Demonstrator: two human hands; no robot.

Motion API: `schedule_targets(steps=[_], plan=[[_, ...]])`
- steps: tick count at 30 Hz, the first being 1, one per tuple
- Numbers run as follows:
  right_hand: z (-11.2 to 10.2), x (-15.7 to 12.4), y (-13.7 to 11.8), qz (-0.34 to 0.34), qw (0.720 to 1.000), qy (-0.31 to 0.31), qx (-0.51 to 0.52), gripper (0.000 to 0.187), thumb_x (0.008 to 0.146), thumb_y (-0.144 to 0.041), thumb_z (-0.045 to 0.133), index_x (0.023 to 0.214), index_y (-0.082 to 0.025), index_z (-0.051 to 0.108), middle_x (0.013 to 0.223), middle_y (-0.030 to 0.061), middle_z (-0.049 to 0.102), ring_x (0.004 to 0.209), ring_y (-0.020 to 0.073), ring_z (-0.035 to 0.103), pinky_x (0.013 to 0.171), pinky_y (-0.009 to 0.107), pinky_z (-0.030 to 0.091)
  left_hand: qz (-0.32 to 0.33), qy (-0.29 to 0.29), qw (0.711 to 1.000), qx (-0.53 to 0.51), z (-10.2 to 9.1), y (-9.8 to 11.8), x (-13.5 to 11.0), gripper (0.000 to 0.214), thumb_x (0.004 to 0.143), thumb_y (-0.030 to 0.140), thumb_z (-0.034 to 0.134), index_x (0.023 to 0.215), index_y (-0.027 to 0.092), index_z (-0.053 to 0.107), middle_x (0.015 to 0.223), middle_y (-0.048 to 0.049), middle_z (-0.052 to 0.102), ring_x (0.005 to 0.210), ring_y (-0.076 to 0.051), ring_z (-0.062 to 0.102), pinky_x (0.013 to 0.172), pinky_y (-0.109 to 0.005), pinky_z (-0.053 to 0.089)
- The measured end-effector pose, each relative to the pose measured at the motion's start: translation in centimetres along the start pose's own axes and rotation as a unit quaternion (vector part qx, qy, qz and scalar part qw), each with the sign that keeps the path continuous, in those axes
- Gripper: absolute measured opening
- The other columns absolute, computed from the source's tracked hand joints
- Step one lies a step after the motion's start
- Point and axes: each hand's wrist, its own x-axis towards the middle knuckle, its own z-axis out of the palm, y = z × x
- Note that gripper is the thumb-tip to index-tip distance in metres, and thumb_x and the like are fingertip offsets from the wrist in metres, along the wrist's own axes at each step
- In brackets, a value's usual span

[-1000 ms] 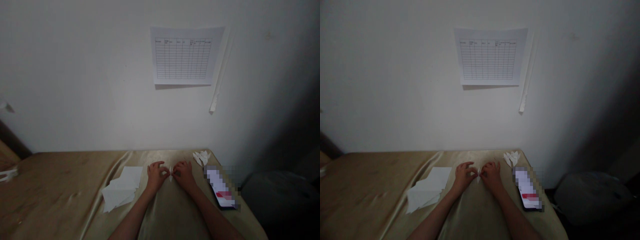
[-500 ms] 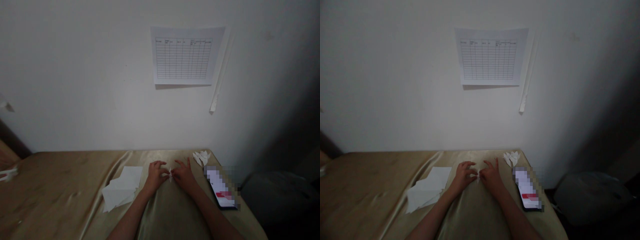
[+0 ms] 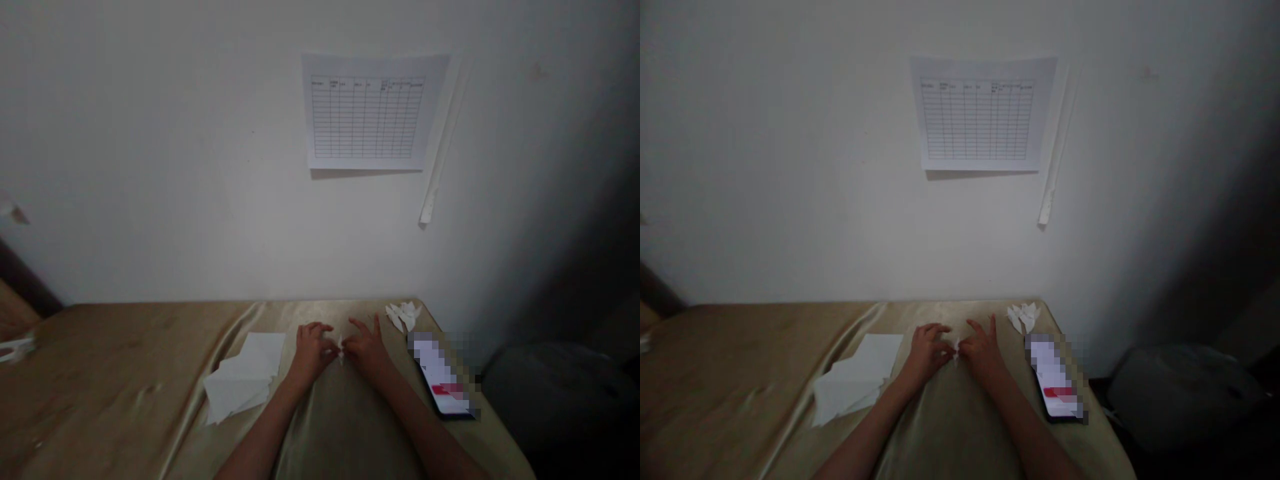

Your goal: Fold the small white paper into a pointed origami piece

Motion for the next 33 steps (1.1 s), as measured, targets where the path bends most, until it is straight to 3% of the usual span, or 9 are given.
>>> schedule_targets(steps=[11, 15, 20, 27, 33], plan=[[-0.4, -0.3, 0.2, 0.01, 0.999, -0.02, 0.045, 0.02, 0.093, -0.025, 0.059, 0.095, -0.036, 0.076, 0.111, -0.0035, 0.075, 0.146, 0.0288, 0.033, 0.113, 0.068, -0.021, -0.058, -0.05, 0.997, 0.026, -1.4, 1.3, -0.3, 0.013, 0.078, 0.033, 0.078, 0.087, 0.041, 0.08, 0.141, 0.0021, 0.059, 0.14, -0.035, 0.037, 0.116, -0.069, 0.011], [-1.1, -0.8, -0.3, 0.042, 0.996, -0.021, 0.078, 0.021, 0.092, -0.028, 0.057, 0.1, -0.034, 0.076, 0.113, 0.0, 0.074, 0.144, 0.0299, 0.034, 0.115, 0.067, -0.016, -0.074, -0.064, 0.995, 0.018, -1.5, 0.8, -0.4, 0.014, 0.079, 0.038, 0.077, 0.091, 0.045, 0.078, 0.144, 0.0033, 0.057, 0.142, -0.035, 0.035, 0.114, -0.072, 0.013], [-0.7, -0.7, -0.5, 0.096, 0.989, -0.025, 0.111, 0.021, 0.092, -0.033, 0.055, 0.095, -0.031, 0.076, 0.114, 0.0015, 0.072, 0.142, 0.0307, 0.036, 0.117, 0.066, -0.006, -0.08, -0.054, 0.995, 0.005, -1.3, 0.8, -0.4, 0.01, 0.083, 0.044, 0.072, 0.088, 0.04, 0.079, 0.143, 0.0024, 0.058, 0.141, -0.034, 0.037, 0.115, -0.071, 0.014], [-0.3, -0.2, -0.6, 0.118, 0.986, -0.026, 0.112, 0.014, 0.088, -0.03, 0.061, 0.091, -0.029, 0.074, 0.114, 0.0008, 0.072, 0.139, 0.0293, 0.038, 0.116, 0.065, -0.009, -0.072, -0.053, 0.996, 0.009, -0.9, 1.6, -0.7, 0.008, 0.078, 0.035, 0.077, 0.086, 0.037, 0.077, 0.143, 0.0052, 0.058, 0.14, -0.032, 0.039, 0.114, -0.073, 0.011], [0.0, -0.5, -0.4, 0.126, 0.984, -0.011, 0.123, 0.017, 0.088, -0.027, 0.059, 0.098, -0.031, 0.073, 0.115, 0.0006, 0.073, 0.135, 0.0278, 0.045, 0.115, 0.067, -0.008, -0.054, -0.044, 0.998, 0.007, -0.8, 1.4, -0.8, 0.014, 0.079, 0.033, 0.077, 0.092, 0.038, 0.076, 0.144, 0.0053, 0.057, 0.139, -0.031, 0.039, 0.115, -0.071, 0.011]])
